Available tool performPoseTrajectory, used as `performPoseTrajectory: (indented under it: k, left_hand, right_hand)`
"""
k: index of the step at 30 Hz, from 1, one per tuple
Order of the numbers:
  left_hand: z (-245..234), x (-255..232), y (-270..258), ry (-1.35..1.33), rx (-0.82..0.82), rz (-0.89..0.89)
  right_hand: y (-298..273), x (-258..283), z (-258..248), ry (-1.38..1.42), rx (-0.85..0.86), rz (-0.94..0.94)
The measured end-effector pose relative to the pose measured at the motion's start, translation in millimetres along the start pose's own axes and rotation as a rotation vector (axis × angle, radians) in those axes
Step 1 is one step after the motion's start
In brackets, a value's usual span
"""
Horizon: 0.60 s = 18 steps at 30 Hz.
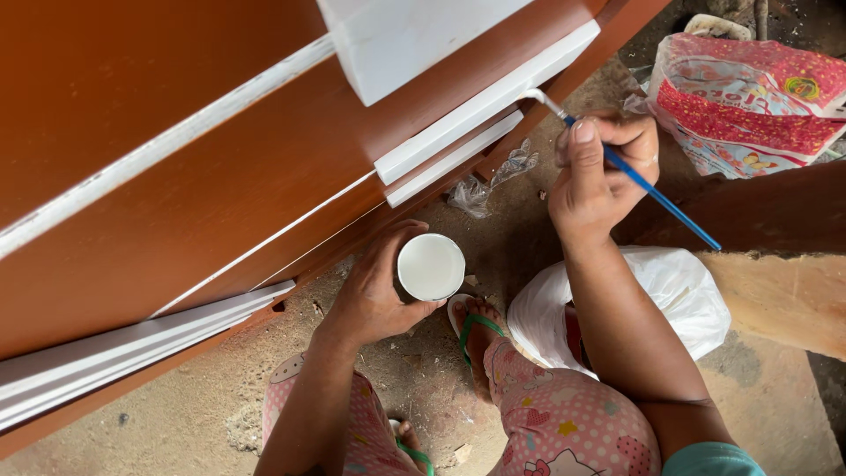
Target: The person paints white rectangular strips on a brown wooden surface using a small paintbrush and a metal cup of white paint. They repeatedly dip the brush into the paint and apply it to the strips.
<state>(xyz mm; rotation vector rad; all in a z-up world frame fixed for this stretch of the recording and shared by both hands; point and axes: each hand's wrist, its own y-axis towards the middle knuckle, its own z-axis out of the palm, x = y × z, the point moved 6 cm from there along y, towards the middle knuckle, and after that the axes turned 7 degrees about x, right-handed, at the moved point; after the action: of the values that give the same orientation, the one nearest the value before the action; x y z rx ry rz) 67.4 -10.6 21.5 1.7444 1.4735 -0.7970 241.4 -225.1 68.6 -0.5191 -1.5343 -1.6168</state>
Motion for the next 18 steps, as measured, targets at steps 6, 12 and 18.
performPoseTrajectory:
  k: [6, 12, 18]
  left_hand:
    - [-0.3, -0.1, -0.4, -0.028, 0.003, -0.001]
    - [3.4, -4.2, 3.6, -0.022, -0.003, 0.092]
    - [8.0, 2.1, 5.5, -0.044, 0.049, -0.004]
  right_hand:
    - [4.1, 8.0, -16.7, -0.096, -0.076, -0.073]
    - [2.8, 12.5, -1.6, -0.179, -0.063, -0.082]
    - [-13.3, 16.8, 16.2, -0.086, 0.093, -0.028]
